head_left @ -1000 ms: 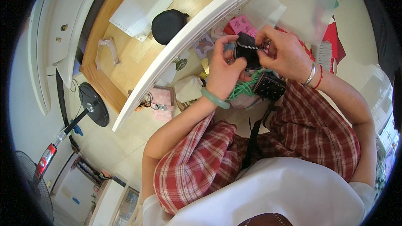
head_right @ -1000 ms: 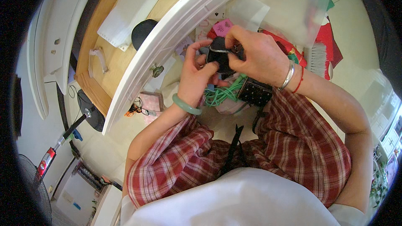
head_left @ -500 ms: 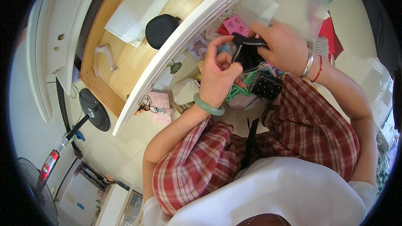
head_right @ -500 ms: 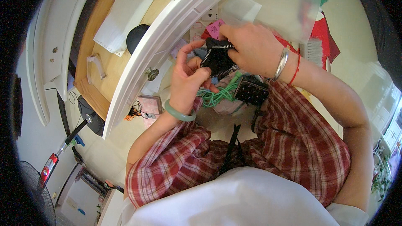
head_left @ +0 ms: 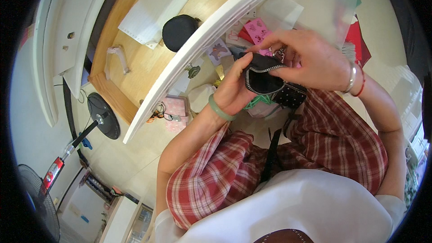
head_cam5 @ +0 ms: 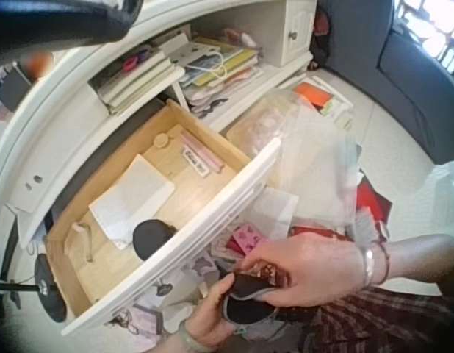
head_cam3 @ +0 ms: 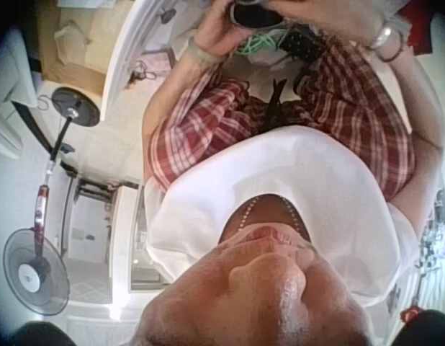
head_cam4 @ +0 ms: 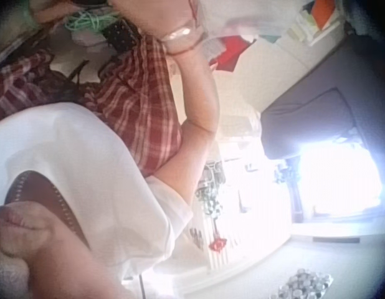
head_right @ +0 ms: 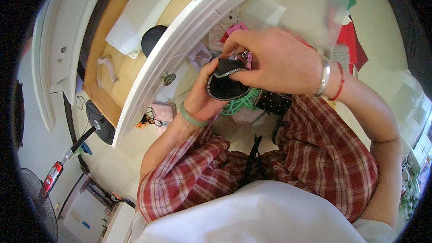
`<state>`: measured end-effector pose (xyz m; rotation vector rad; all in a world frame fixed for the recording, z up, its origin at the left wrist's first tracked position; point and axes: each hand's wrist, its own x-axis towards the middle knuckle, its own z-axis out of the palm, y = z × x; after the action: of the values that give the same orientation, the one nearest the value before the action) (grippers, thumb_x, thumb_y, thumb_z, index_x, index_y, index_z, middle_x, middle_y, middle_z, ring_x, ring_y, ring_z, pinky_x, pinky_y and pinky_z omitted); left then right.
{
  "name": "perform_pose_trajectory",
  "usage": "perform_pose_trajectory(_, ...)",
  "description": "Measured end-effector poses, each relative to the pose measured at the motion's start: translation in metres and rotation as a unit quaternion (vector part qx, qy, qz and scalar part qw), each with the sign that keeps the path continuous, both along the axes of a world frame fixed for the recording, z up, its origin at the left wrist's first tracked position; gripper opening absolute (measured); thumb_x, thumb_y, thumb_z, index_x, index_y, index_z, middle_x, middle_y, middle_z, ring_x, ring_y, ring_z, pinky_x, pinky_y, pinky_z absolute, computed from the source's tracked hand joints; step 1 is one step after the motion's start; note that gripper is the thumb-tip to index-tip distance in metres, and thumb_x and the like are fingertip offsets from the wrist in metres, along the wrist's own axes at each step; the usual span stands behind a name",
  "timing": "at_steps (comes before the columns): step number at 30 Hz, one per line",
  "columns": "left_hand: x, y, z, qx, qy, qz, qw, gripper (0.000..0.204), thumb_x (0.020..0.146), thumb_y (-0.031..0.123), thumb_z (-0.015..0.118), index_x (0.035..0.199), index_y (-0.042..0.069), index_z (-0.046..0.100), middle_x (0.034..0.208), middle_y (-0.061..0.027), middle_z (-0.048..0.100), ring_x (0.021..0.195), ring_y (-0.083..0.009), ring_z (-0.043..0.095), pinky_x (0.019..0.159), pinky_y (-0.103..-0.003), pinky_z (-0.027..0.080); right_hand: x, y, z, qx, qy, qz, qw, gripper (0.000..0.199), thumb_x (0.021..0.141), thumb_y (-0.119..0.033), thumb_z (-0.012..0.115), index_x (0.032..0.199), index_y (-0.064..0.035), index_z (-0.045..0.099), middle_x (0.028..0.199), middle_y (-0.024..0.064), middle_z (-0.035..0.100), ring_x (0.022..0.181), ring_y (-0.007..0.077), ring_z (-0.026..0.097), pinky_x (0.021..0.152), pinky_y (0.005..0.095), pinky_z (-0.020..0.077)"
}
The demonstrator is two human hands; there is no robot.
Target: The person cleans a wooden drawer using a brush and a cloth, then organizes items inside it. They place a small pouch, a piece of paper, and a wallet into the drawer, arranging them neatly.
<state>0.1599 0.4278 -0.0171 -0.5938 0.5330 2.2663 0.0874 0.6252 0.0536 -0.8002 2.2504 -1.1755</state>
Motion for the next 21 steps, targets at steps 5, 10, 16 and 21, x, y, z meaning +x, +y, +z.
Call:
perform_pose_trajectory(5,0.0,-0.002,0.003,-0.006,0.01,-0.013,1.0,0.045,0.101,0.044,0.045,0.13,0.01,0.051,0.127,-0.0105,0.059,0.116,-0.0244,0.058,0.101,-0.044,0.046,-0.01,0.016,0.001,-0.072,-0.072,0.001,0.995,0.024,0.089,-0.018,0.065,0.106,-0.0018,0.062,0.083,0.0122,0.066,0.065,0.0213,0.063,0.063,0.0315,0.0493)
perform_pose_trajectory(10,0.008,-0.016,-0.013,-0.213,0.169,-0.089,0.958,0.044,0.101,0.038,0.051,0.129,0.004,0.053,0.121,-0.0046,0.06,0.109,-0.0131,0.057,0.097,-0.032,0.046,-0.013,0.023,0.003,-0.014,-0.142,-0.02,0.99,0.02,0.092,-0.017,0.061,0.106,-0.0023,0.064,0.08,0.0108,0.066,0.063,0.0162,0.061,0.06,0.0296,0.048)
perform_pose_trajectory(16,0.007,-0.007,0.014,-0.238,0.171,-0.082,0.952,0.037,0.09,0.015,0.07,0.123,0.003,0.058,0.111,-0.0036,0.066,0.096,-0.0097,0.062,0.084,-0.025,0.052,-0.01,0.019,0.011,-0.044,-0.245,-0.104,0.963,0.018,0.094,-0.006,0.056,0.111,0.0008,0.06,0.099,0.0045,0.063,0.081,0.0078,0.061,0.071,0.0234,0.0508)
perform_pose_trajectory(21,0.021,-0.001,0.0,-0.108,0.037,0.015,0.993,0.046,0.089,0.015,0.071,0.13,0.004,0.054,0.117,-0.0052,0.064,0.101,-0.013,0.063,0.088,-0.029,0.053,0.008,0.037,-0.004,-0.01,-0.148,0.006,0.989,0.049,0.075,-0.016,0.082,0.114,-0.0027,0.054,0.105,0.0053,0.06,0.088,0.0143,0.062,0.082,0.0289,0.0512)
